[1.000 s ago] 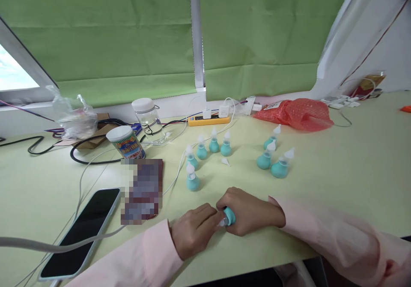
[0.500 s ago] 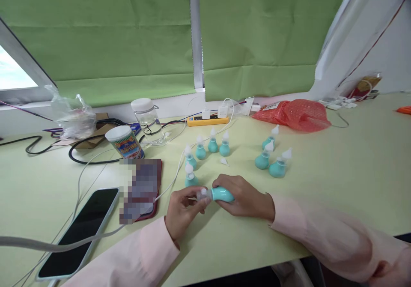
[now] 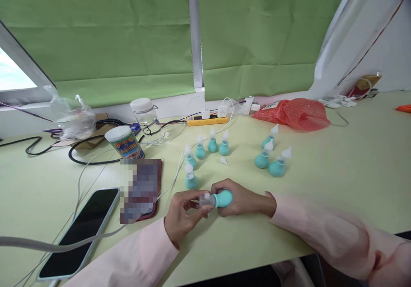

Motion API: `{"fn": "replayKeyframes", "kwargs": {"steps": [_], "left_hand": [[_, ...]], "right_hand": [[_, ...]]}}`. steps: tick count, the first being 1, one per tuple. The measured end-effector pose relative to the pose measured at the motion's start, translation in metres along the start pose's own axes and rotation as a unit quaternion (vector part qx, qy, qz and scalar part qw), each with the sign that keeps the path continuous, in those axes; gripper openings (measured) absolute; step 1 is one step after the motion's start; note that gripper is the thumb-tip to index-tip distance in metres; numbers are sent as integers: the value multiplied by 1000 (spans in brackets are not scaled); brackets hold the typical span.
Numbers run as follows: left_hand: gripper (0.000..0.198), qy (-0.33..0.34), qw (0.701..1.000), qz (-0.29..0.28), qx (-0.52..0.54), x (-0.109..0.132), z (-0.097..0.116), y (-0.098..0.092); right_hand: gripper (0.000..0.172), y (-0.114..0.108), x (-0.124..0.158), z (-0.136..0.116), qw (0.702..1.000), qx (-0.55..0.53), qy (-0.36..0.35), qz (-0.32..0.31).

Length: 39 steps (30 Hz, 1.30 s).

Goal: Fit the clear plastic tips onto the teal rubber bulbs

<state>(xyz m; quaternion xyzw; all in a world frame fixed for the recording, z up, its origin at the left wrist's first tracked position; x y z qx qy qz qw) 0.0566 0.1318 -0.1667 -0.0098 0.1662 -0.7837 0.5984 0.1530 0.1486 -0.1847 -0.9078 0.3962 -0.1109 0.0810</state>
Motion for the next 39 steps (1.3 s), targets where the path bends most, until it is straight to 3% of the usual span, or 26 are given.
{"fn": "replayKeyframes", "kwargs": {"steps": [2,4,7,9,11,14,16,17,19,20,25,29,32,35,37,39], "left_hand": [[22,12,999,-4,-33,2,1,1],[21,21,998,-7,-55,2,2,2],[22,-10,1000,-3,-9,-1,-2,0],[24,-53,997,10,61,-4,-9,-4],[24,-65,990,16,122,-8,-12,-8],[22,-35,987,-20,156,-11,-6,-5],[23,-29,986,-60,152,-10,-4,2],[24,-33,984,-77,155,-9,-5,6],[28,-50,977,-108,175,-7,-6,14],[30,-62,973,-120,188,-5,-7,18],[23,-136,955,-137,226,0,-17,27],[25,-148,952,-113,243,0,-20,23],[28,-144,965,-77,206,-3,-22,17],[32,-120,983,-36,133,-6,-20,8],[31,-110,989,-27,95,-6,-19,6],[27,-109,991,-37,70,-5,-17,6]], "right_hand": [[22,7,2,13,993,-51,98,-51],[24,16,7,17,979,-95,152,-96],[24,23,9,9,973,-132,141,-123],[29,18,5,-3,982,-137,75,-104],[34,-1,0,-17,992,-113,-33,-37],[37,-48,1,-28,971,72,-156,164],[40,-72,2,-24,909,279,-149,271],[40,-78,0,-19,875,365,-124,292],[31,-86,-8,-5,835,462,-80,288],[26,-87,-11,0,831,476,-70,280],[20,-75,-12,-6,879,390,-148,233],[21,-58,-6,-17,900,345,-198,176],[23,-44,-7,-14,892,391,-190,129],[26,-39,-9,-11,877,432,-168,123],[26,-41,-8,-13,903,379,-163,124],[27,-44,-6,-17,947,260,-158,106]]}}
Point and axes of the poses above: each hand's wrist, its own x-axis away from the middle knuckle, its own y-axis out of the palm, z = x × y, the point moved 8 cm from there along -x, towards the middle knuckle, and after that the axes turned 6 degrees about -x, right-handed, at the moved point
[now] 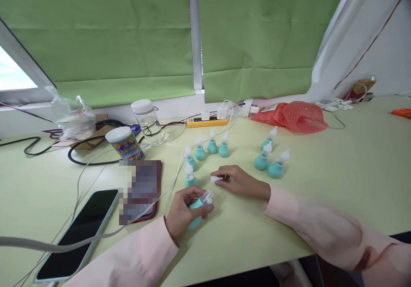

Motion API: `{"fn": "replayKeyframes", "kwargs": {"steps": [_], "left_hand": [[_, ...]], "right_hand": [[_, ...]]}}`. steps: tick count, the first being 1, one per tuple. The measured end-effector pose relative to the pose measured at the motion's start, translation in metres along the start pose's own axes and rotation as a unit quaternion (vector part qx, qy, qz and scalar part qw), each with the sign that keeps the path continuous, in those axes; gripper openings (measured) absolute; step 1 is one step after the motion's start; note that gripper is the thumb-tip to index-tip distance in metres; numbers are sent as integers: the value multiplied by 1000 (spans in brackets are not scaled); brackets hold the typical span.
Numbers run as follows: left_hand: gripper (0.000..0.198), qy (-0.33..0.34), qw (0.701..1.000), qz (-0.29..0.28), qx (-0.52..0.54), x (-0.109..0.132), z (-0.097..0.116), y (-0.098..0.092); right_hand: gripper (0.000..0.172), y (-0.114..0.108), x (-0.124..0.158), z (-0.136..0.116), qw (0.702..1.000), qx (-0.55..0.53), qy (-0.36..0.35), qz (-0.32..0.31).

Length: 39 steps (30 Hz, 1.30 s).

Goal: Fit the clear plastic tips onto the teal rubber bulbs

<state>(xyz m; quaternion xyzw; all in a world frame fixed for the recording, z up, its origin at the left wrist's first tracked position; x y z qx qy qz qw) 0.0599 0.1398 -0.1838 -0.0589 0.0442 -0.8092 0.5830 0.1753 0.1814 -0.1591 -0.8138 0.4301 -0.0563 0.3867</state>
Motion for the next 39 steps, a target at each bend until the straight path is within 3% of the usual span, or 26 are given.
{"fn": "replayKeyframes", "kwargs": {"steps": [3,5,8,14,22,30,39], "left_hand": [[22,19,998,-26,-57,3,7,4],[24,47,992,-43,-107,6,13,8],[27,63,986,-35,-152,9,17,9],[33,34,992,-9,-124,7,8,7],[25,153,964,25,-214,10,22,1],[21,173,953,55,-243,13,30,-2],[24,246,927,110,-259,19,32,-6]], "right_hand": [[30,-1,3,-4,981,-187,35,-48],[30,1,5,-8,965,-248,43,-81],[29,3,8,-11,953,-281,45,-105],[28,10,11,-14,939,-302,49,-157],[30,16,9,-12,944,-298,70,-120],[35,26,8,-10,918,-373,98,-89],[36,24,8,-20,892,-429,129,-62]]}}
Point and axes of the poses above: each hand's wrist, its own x-axis away from the middle knuckle, its own y-axis out of the palm, z = x × y, the point moved 8 cm from there along -x, towards the middle knuckle, and after that the axes turned 6 degrees about -x, right-handed, at the moved point
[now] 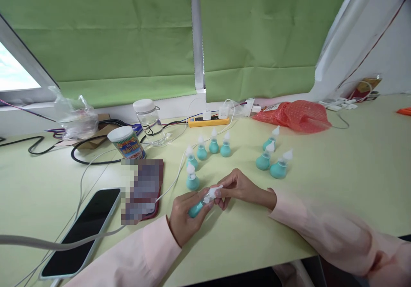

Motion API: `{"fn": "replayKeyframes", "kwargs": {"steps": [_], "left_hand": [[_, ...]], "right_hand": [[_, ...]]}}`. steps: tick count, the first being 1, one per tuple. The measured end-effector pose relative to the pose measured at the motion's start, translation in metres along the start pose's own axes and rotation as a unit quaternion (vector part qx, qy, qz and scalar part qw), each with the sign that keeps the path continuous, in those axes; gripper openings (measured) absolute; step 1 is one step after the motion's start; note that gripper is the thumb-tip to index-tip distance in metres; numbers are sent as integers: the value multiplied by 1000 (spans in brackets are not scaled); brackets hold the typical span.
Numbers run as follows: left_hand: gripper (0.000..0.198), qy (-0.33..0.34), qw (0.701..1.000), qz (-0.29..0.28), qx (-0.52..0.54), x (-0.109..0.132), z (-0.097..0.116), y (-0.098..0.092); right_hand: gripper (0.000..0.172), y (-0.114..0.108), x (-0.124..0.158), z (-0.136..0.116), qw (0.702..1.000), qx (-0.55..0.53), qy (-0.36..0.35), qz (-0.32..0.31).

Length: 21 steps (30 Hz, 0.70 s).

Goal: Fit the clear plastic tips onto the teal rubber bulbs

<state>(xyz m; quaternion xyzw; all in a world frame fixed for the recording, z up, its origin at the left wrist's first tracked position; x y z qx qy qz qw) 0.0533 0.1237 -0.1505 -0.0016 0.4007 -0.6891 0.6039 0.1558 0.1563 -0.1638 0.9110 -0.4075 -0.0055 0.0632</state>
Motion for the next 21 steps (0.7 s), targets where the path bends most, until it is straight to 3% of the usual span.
{"fn": "replayKeyframes", "kwargs": {"steps": [7,10,12,14,16,17,19,21], "left_hand": [[39,1,1000,5,-14,-1,6,-2],[42,24,1000,7,-8,0,13,-3],[35,42,999,19,-12,1,17,-5],[27,54,998,24,-24,2,20,-6],[22,63,997,22,-32,2,22,-7],[20,67,997,22,-35,1,23,-7],[19,73,996,33,-45,1,23,-11],[19,78,994,54,-60,0,23,-15]], "right_hand": [[27,-16,4,-24,990,41,-75,116],[25,-43,14,-54,954,144,-148,217],[25,-61,25,-80,894,269,-208,291],[28,-72,34,-103,798,414,-264,348],[31,-79,36,-115,703,535,-270,383],[31,-85,33,-116,671,580,-243,393],[32,-99,25,-113,637,638,-168,400],[31,-112,17,-107,633,659,-104,394]]}}
Point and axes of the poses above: each hand's wrist, its own x-axis away from the middle knuckle, its own y-axis out of the palm, z = x × y, the point moved 8 cm from there along -x, towards the middle knuckle, and after that the axes turned 6 degrees about -x, right-handed, at the moved point
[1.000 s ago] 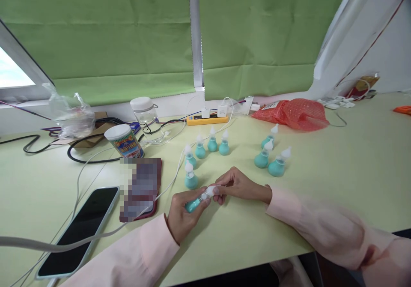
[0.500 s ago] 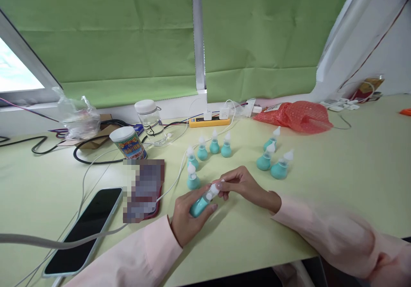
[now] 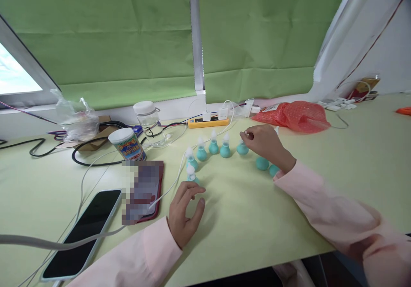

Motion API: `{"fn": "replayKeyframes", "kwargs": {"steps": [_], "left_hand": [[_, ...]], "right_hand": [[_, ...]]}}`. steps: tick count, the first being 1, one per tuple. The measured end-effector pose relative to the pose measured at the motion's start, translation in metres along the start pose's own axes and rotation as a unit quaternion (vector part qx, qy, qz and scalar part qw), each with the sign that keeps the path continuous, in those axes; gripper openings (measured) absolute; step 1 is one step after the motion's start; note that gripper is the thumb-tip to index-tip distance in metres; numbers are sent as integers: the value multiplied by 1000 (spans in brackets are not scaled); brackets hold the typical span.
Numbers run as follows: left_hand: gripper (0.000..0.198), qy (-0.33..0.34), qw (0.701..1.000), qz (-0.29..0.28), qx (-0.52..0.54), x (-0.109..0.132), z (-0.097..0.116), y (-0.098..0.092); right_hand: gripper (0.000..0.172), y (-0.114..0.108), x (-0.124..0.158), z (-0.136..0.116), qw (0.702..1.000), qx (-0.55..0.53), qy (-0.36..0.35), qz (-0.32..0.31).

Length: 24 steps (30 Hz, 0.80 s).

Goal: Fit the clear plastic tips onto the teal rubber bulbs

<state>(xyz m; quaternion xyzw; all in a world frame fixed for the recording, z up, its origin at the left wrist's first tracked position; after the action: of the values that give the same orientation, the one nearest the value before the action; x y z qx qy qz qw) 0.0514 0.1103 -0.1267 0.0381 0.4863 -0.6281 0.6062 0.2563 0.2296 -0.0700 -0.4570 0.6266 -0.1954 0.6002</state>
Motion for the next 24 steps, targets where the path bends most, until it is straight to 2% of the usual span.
{"fn": "replayKeyframes", "kwargs": {"steps": [6,10,14,17,19,21,23,24], "left_hand": [[22,16,996,74,-46,0,-5,-12],[28,9,991,99,-88,-1,-7,-15],[45,-27,986,113,-118,-3,-13,-16],[53,-60,990,80,-102,-4,-25,-8],[56,-77,991,53,-91,-3,-34,-1],[57,-94,992,32,-72,-3,-44,4],[52,-109,993,20,-41,-2,-51,6],[49,-117,993,22,-25,-1,-53,6]], "right_hand": [[25,26,-8,24,993,37,55,-99],[34,32,-9,28,988,68,74,-119],[43,27,-8,25,985,104,76,-114],[45,13,-6,18,991,110,56,-54],[38,0,2,5,997,76,11,22],[27,-7,21,-19,992,3,-82,95],[18,-5,52,-50,967,-91,-208,114],[18,0,68,-66,951,-136,-262,93]]}}
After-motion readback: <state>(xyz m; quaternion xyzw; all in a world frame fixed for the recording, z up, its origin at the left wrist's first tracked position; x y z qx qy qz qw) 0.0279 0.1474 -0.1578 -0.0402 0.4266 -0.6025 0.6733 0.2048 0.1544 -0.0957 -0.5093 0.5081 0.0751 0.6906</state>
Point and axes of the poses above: each hand's wrist, its own x-axis away from the middle knuckle, its own y-axis out of the palm, z = x × y, the point moved 8 cm from there along -x, towards the middle knuckle, and after that the axes turned 6 degrees about -x, right-handed, at the moved point
